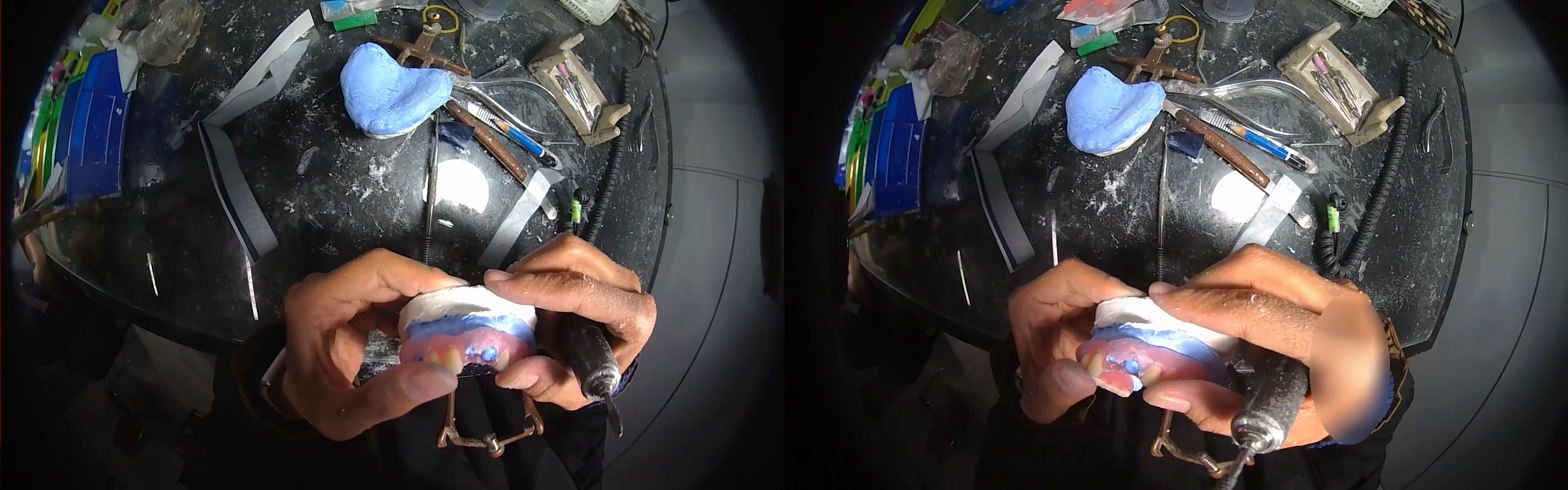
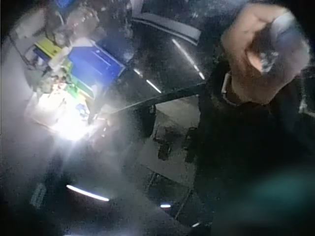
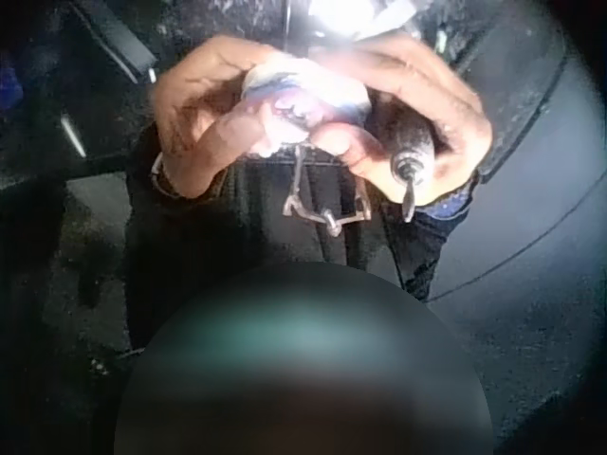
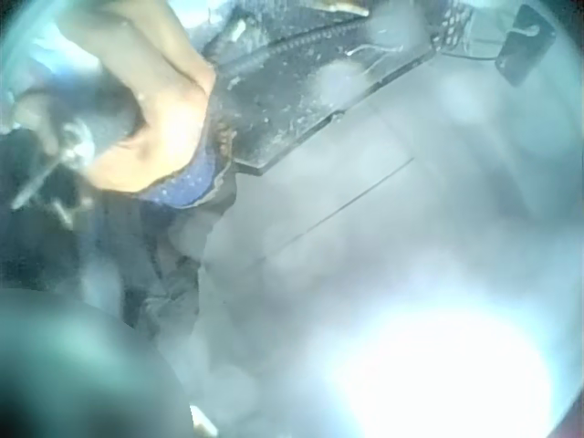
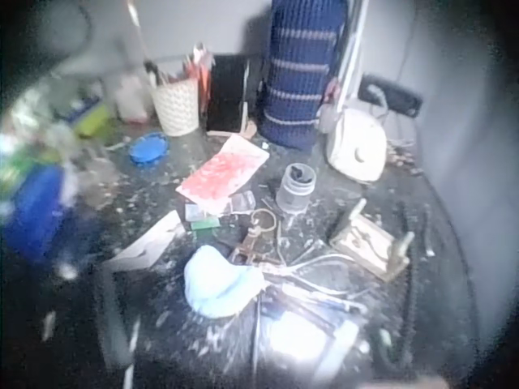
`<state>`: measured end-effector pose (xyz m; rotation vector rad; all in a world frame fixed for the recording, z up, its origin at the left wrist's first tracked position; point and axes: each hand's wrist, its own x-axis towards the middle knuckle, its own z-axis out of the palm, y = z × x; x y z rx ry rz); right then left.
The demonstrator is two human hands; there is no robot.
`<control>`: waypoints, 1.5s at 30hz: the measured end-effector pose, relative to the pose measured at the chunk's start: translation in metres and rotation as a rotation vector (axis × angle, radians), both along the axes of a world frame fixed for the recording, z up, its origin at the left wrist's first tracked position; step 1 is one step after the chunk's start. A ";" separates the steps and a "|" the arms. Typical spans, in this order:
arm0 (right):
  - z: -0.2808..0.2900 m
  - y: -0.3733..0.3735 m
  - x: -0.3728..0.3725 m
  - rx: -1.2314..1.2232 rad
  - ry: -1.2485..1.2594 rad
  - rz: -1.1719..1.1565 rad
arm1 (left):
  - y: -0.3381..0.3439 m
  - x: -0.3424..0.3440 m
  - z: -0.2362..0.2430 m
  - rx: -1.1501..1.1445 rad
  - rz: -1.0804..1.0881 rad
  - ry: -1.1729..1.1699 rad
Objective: The person trims and polishes the surfaces of a denture using a rotary tool, then fits the denture onto a dental model to check the alignment.
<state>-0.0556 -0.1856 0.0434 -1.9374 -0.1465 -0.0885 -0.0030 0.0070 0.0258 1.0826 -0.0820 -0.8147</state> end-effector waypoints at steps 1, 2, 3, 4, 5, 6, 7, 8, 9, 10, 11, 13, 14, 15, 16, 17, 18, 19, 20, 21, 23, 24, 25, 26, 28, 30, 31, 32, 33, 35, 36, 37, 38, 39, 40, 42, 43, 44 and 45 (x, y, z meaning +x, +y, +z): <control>-0.001 0.001 -0.001 -0.009 -0.017 -0.037 | 0.001 0.001 0.002 0.035 -0.034 0.018; 0.000 0.002 -0.001 0.001 -0.020 -0.036 | 0.001 0.001 0.004 0.070 -0.070 0.037; 0.002 0.002 0.000 -0.002 -0.008 -0.032 | 0.002 0.002 0.006 0.080 -0.069 0.034; 0.002 0.001 0.000 -0.007 0.007 -0.033 | 0.002 0.002 0.006 0.103 -0.101 0.061; 0.002 0.002 -0.001 -0.002 0.006 -0.038 | 0.002 0.003 0.007 0.126 -0.132 0.087; 0.001 0.003 -0.002 -0.007 0.000 -0.054 | 0.002 0.003 0.007 0.132 -0.136 0.087; 0.000 0.004 -0.003 -0.015 -0.004 -0.072 | 0.002 0.003 0.006 0.144 -0.138 0.086; 0.000 0.004 -0.003 -0.012 -0.004 -0.078 | 0.001 0.003 0.006 0.155 -0.139 0.085; -0.001 0.004 -0.003 -0.011 -0.006 -0.077 | 0.000 0.004 0.006 0.158 -0.144 0.085; -0.001 0.003 -0.003 -0.009 -0.011 -0.074 | 0.000 0.003 0.007 0.157 -0.132 0.078; -0.002 0.002 -0.003 -0.007 -0.012 -0.078 | -0.001 0.003 0.007 0.155 -0.120 0.072; -0.004 0.001 -0.003 0.000 -0.044 -0.043 | 0.000 0.003 0.008 0.142 -0.102 0.045; -0.005 -0.001 -0.002 0.002 -0.046 -0.041 | 0.000 0.002 0.008 0.126 -0.081 0.020; -0.006 -0.003 -0.001 -0.017 -0.057 0.005 | 0.001 0.001 0.005 0.128 -0.079 0.019; -0.008 -0.004 0.000 -0.041 -0.064 0.053 | 0.003 -0.001 -0.004 0.069 -0.048 -0.058; -0.005 -0.004 0.000 -0.046 -0.061 0.056 | 0.004 -0.002 -0.011 0.009 -0.016 -0.134; 0.001 -0.004 0.000 -0.057 0.051 0.078 | 0.004 -0.003 -0.014 0.003 -0.014 -0.130; 0.007 -0.005 0.000 -0.066 0.160 0.101 | 0.002 -0.004 -0.013 -0.023 0.032 -0.203; 0.008 -0.005 0.001 -0.069 0.161 0.104 | 0.001 -0.005 -0.012 -0.050 0.078 -0.274; 0.007 -0.006 0.003 -0.038 0.115 0.134 | 0.001 -0.004 -0.013 -0.053 0.082 -0.274; 0.000 -0.006 0.004 -0.016 0.081 0.165 | 0.003 -0.001 -0.022 -0.050 0.041 -0.589; -0.004 -0.004 0.004 -0.014 0.064 0.153 | 0.004 -0.001 -0.024 -0.056 0.046 -0.585; -0.004 -0.004 0.004 -0.018 0.049 0.134 | 0.003 -0.001 -0.026 -0.051 0.056 -0.618; -0.002 -0.004 0.003 -0.030 0.055 0.130 | 0.002 -0.002 -0.027 -0.046 0.066 -0.652; 0.001 -0.003 0.002 0.021 0.115 0.126 | 0.002 -0.005 -0.025 -0.059 0.072 -0.626; 0.000 0.001 0.002 0.018 0.104 0.109 | 0.003 -0.006 -0.024 -0.066 0.078 -0.600; -0.004 0.002 0.002 0.063 0.086 0.082 | 0.002 -0.005 -0.026 -0.063 0.067 -0.660; -0.007 0.004 0.002 0.109 0.067 0.056 | 0.002 -0.004 -0.029 -0.058 0.055 -0.719; -0.007 0.006 0.001 0.102 0.108 0.021 | 0.002 -0.003 -0.029 -0.064 0.054 -0.713; -0.004 0.009 -0.001 0.111 0.105 -0.009 | 0.003 -0.004 -0.023 0.003 0.017 -0.739; -0.003 0.010 -0.001 0.123 0.101 -0.036 | 0.003 -0.004 -0.023 -0.001 0.016 -0.739; -0.002 0.011 -0.002 0.122 0.102 -0.037 | 0.002 -0.004 -0.024 0.003 0.019 -0.758; 0.000 0.012 -0.003 0.120 0.120 -0.060 | 0.001 -0.005 -0.024 0.006 0.022 -0.776; 0.001 0.012 -0.003 0.118 0.137 -0.084 | 0.000 -0.005 -0.024 0.003 0.020 -0.776; -0.001 0.012 -0.002 0.124 0.137 -0.079 | 0.001 -0.006 -0.024 0.008 0.032 -0.745; -0.004 0.011 0.000 0.073 0.077 -0.028 | 0.003 -0.007 -0.026 0.022 0.047 -0.717; -0.004 0.010 0.001 0.080 0.071 -0.022 | 0.004 -0.006 -0.027 -0.026 0.064 -0.651; -0.003 0.009 0.001 0.082 0.046 0.009 | 0.006 -0.006 -0.026 -0.072 0.082 -0.586; -0.003 0.009 0.002 0.085 0.020 0.041 | 0.009 -0.004 -0.022 -0.121 0.042 -0.519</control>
